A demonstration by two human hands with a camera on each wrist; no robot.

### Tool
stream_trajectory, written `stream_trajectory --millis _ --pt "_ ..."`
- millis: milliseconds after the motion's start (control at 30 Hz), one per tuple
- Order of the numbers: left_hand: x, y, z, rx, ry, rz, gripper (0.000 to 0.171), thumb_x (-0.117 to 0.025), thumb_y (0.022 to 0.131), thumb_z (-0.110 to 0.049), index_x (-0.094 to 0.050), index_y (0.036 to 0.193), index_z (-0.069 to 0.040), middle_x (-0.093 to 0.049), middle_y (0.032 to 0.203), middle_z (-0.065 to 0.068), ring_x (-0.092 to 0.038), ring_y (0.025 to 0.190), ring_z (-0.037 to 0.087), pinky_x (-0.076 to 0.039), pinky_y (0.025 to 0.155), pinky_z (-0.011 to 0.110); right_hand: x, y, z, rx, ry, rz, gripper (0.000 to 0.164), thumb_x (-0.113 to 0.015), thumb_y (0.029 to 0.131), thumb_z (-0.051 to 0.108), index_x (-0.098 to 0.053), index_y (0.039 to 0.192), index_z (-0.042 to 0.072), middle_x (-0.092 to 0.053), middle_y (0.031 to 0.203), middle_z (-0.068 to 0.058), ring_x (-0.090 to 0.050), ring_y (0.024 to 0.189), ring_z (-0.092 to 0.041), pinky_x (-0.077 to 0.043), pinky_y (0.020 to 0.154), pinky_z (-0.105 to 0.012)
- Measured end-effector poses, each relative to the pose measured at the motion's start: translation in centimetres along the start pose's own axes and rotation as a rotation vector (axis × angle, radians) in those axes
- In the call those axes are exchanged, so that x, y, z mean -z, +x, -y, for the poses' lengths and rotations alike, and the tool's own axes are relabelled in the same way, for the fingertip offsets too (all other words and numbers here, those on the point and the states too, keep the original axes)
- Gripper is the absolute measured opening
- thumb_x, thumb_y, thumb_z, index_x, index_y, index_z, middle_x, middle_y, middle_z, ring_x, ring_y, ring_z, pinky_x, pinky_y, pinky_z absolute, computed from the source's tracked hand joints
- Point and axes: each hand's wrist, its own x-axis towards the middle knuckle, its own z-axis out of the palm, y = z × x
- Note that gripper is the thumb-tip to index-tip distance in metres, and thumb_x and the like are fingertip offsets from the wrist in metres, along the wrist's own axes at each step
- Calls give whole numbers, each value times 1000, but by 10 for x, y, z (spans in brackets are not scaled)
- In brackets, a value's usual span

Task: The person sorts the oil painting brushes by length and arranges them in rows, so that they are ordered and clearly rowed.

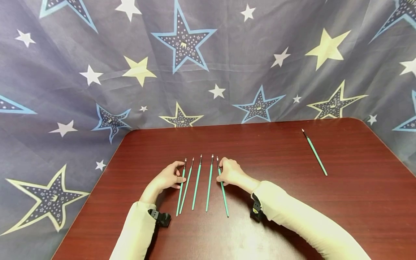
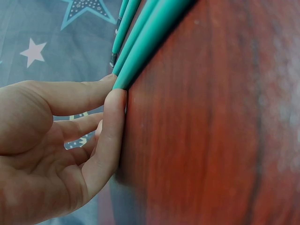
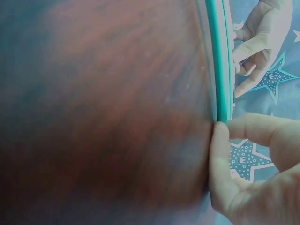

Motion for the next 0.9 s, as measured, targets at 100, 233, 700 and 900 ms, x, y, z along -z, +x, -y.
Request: stream_trajectory --millis 100,233,700,900 --pt "0 0 0 0 0 -1 62 -61 84 2 -31 138 -6 -36 85 9 -51 65 17 -56 60 31 2 1 -1 -23 56 30 38 -71 66 -2 -50 98 -4 -53 78 -12 -61 47 -14 -52 44 -20" --pt "1 1 1 -1 -1 0 62 -61 83 2 -31 138 -4 -35 85 9 -53 66 16 -56 59 31 5 1 -1 -74 183 63 39 -67 67 -7 -49 101 -6 -55 75 -10 -61 51 -15 -54 48 -24" --pt "1 1 2 -6 7 1 62 -61 84 1 -31 138 -5 -36 85 9 -52 67 17 -56 59 31 10 -4 -15 -15 243 6 44 -67 68 -6 -52 109 -3 -58 77 -10 -59 51 -15 -55 49 -25" --pt "2 0 2 -21 9 7 62 -61 84 1 -30 138 -3 -36 86 10 -52 66 16 -56 59 31 21 -3 -22 -16 273 -4 45 -69 69 -4 -52 110 -2 -58 80 -12 -60 53 -16 -55 51 -27"
